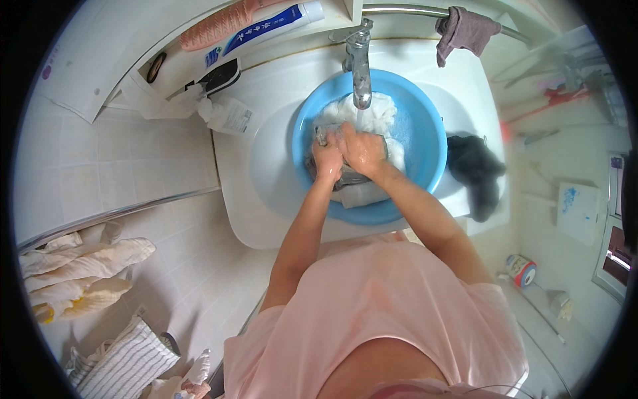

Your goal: The person washes several pieces of clothing by hand in a blue basin placed in a bathroom sink. They scrub and rinse a dark garment, followed by a grey item and a white cloth, using running water from the faucet. The person wrings out each item and places them aside after washing.

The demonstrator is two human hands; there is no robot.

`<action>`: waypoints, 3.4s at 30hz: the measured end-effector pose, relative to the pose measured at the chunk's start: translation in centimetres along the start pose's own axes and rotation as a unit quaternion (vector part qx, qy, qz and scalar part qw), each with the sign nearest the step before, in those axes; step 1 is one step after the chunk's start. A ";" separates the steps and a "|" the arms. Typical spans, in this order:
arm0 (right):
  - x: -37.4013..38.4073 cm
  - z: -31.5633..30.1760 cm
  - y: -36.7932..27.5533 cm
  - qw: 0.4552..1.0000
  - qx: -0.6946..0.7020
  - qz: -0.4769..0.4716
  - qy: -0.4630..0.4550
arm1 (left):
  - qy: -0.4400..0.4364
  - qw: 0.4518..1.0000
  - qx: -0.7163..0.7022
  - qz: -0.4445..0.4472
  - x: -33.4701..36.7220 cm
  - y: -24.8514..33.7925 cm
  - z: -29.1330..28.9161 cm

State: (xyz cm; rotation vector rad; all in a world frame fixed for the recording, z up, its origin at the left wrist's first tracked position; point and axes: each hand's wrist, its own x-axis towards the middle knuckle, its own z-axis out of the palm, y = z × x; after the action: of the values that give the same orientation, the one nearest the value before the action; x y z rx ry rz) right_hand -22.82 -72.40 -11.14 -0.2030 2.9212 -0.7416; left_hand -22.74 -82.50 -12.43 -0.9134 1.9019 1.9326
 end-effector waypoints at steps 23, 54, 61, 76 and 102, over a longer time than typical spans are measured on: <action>0.5 5.5 7.8 0.936 -0.331 -0.079 -0.091 | 0.049 0.826 0.503 0.249 8.3 -7.4 0.0; 0.7 -1.9 3.2 0.989 -0.131 -0.036 -0.051 | 0.032 0.940 0.263 0.213 5.3 -5.6 -2.7; -0.8 4.4 5.4 0.973 -0.199 -0.068 -0.097 | 0.039 0.860 0.481 0.166 3.9 -8.3 -0.3; -0.2 1.0 6.0 0.986 -0.003 -0.160 -0.046 | 0.034 0.940 0.231 0.248 2.2 -5.3 -2.8; -1.0 -10.2 -10.1 0.913 0.378 -0.074 0.134 | -0.169 0.859 -0.421 0.235 -7.9 9.4 -2.3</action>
State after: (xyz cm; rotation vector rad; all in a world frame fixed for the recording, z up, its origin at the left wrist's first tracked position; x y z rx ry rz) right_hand -22.37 -76.30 2.70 -0.2531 2.6009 -1.9761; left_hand -21.84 -83.81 -0.05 -0.2043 1.0923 3.0638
